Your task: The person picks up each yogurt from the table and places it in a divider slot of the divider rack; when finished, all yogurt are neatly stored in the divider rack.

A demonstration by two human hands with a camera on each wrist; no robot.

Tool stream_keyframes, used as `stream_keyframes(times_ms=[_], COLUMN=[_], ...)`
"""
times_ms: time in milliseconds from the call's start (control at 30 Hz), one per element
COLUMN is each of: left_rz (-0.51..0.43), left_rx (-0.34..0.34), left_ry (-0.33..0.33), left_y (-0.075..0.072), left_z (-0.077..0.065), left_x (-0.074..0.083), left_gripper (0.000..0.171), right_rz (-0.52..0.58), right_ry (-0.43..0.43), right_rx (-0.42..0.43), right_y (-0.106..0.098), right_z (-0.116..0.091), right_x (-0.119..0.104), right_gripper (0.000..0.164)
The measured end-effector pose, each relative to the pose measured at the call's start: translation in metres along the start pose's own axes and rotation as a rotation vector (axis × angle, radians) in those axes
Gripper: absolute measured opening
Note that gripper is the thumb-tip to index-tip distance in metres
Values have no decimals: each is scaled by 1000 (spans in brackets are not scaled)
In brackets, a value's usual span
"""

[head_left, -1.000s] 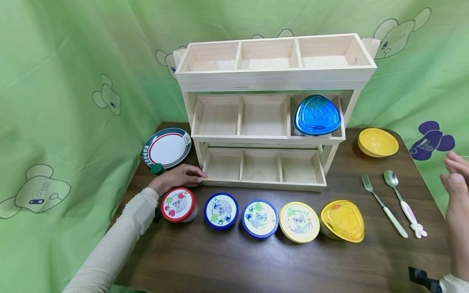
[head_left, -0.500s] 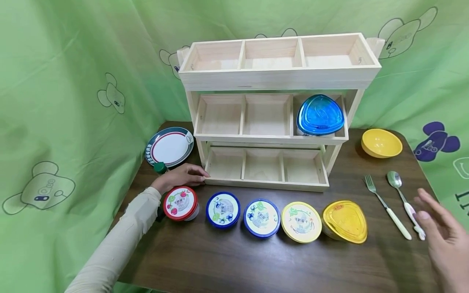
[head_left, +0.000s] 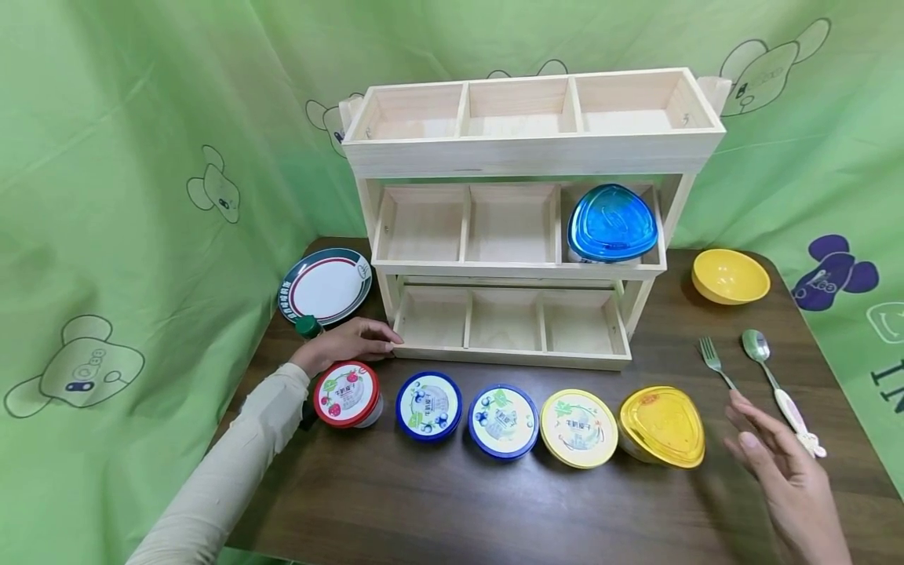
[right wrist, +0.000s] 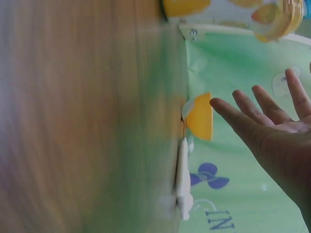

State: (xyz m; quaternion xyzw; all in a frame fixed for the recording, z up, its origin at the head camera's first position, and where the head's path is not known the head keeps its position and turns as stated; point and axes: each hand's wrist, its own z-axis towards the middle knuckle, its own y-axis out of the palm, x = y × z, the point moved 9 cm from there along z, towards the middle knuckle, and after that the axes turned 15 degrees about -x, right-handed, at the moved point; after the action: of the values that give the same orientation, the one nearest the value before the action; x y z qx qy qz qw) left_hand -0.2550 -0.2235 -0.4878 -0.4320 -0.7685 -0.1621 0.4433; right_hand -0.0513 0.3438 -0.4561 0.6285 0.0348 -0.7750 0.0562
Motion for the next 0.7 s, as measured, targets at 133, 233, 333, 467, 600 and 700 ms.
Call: stream_keyframes(times_ms=[133, 233, 333, 467, 600, 700], left_rz=[-2, -2, 0, 7, 3, -4], left_rx=[6, 10, 10, 12, 19, 21], left_ry=[-5, -9, -11, -12, -19, -23], left_y=[0, 1, 1, 1, 1, 1], left_z=[-1, -1, 0, 0, 0, 0], left_x=[0, -1, -2, -2, -2, -3], left_gripper=[30, 30, 30, 30, 30, 30], right_rz=[26, 57, 70, 80, 50, 1], right_ry=[29, 46, 58, 35, 45, 79], right_rx=[-35, -53, -79, -134, -176, -158], right_y=[13, 22, 30, 40, 47, 47], right_z=[3, 6, 9, 11, 13, 12], right_x=[0, 1, 3, 5, 10, 15], right_gripper=[42, 41, 39, 37, 37, 37])
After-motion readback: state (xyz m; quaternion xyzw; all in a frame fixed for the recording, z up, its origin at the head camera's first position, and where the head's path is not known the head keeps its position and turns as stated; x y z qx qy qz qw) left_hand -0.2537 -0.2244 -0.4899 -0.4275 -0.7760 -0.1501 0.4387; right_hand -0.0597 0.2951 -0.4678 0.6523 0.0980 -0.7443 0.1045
